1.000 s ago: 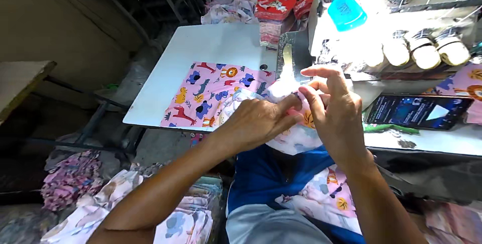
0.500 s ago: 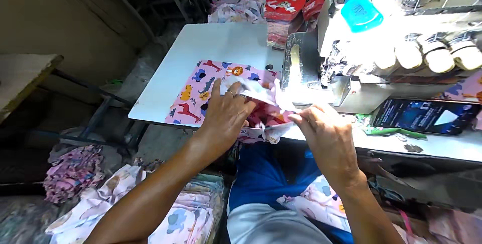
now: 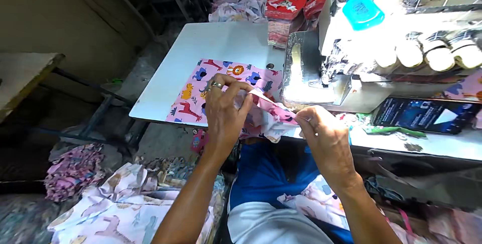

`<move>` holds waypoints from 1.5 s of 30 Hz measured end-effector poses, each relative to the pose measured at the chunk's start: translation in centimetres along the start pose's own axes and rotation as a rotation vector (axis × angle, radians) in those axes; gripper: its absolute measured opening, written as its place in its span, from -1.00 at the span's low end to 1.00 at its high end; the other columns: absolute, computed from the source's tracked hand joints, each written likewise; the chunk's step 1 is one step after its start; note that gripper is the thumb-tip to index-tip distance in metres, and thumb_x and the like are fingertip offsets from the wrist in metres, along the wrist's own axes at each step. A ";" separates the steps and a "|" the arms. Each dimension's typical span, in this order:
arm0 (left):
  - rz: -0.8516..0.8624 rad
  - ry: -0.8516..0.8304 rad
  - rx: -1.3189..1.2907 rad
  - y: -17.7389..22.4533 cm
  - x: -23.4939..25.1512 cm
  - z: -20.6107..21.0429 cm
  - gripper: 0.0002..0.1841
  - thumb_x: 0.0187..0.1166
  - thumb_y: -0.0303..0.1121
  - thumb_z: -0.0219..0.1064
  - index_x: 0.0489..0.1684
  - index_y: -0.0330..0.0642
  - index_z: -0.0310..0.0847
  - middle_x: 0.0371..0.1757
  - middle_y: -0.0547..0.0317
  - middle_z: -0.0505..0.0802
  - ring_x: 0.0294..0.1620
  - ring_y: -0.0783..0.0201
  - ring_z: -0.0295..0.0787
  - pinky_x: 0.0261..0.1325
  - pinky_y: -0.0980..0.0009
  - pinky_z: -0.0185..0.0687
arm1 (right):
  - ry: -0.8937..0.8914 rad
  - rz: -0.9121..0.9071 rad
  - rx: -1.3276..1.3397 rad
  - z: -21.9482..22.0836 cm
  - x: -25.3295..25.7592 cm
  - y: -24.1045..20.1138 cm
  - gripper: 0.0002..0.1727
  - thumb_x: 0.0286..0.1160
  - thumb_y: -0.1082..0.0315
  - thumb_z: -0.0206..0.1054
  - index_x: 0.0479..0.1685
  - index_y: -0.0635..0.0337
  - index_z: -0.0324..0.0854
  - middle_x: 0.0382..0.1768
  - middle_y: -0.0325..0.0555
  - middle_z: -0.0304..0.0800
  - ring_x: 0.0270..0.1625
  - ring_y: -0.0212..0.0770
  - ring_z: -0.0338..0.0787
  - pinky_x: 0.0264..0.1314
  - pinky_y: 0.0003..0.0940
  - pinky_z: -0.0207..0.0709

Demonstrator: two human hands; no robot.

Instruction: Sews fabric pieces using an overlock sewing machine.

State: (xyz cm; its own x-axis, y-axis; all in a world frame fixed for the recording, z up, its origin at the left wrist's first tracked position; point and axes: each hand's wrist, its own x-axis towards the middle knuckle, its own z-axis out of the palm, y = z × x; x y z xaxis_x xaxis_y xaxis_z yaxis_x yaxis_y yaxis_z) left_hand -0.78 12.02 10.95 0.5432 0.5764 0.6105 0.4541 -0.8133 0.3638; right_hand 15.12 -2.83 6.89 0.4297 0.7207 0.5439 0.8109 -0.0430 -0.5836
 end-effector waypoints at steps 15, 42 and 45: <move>-0.139 -0.422 -0.060 7.1 11.3 10.9 -0.53 0.58 -0.35 0.30 0.49 -0.25 0.54 0.08 -0.24 0.84 0.21 -0.19 0.76 0.27 -0.15 0.56 | 0.178 0.296 0.632 -1.4 -1.1 4.0 -0.66 0.66 0.46 0.22 0.35 0.35 0.59 -0.33 -0.27 0.81 -0.53 -0.56 0.69 -0.47 -0.68 0.63; -0.170 -0.408 -0.223 3.7 -4.4 5.7 0.31 0.19 0.16 0.64 0.94 -0.20 -0.22 0.68 -0.26 0.45 -0.13 0.09 0.80 -0.13 0.06 0.72 | -0.192 -0.038 0.579 -4.0 0.6 4.0 -0.78 0.65 0.23 0.35 -0.06 0.16 0.82 -0.33 -0.32 0.76 -0.42 -0.57 0.64 -0.37 -0.68 0.56; -0.153 -0.389 -0.196 0.6 -3.5 6.6 -0.51 0.45 -0.41 0.48 0.39 -0.35 0.64 0.21 -0.26 0.83 0.19 -0.20 0.81 0.18 -0.28 0.65 | -0.191 -0.150 1.155 -6.0 1.2 3.2 -0.83 0.71 0.19 0.29 -0.03 -0.08 0.80 0.06 -0.40 0.73 -0.21 -0.55 0.78 -0.25 -0.64 0.75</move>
State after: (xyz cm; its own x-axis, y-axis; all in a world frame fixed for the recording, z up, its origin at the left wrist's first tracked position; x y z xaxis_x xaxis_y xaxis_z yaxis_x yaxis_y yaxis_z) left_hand 2.25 9.98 4.37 0.7219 0.6475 0.2440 0.4277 -0.6947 0.5783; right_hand 20.65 -6.24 9.27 0.2147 0.7617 0.6113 -0.0343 0.6315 -0.7747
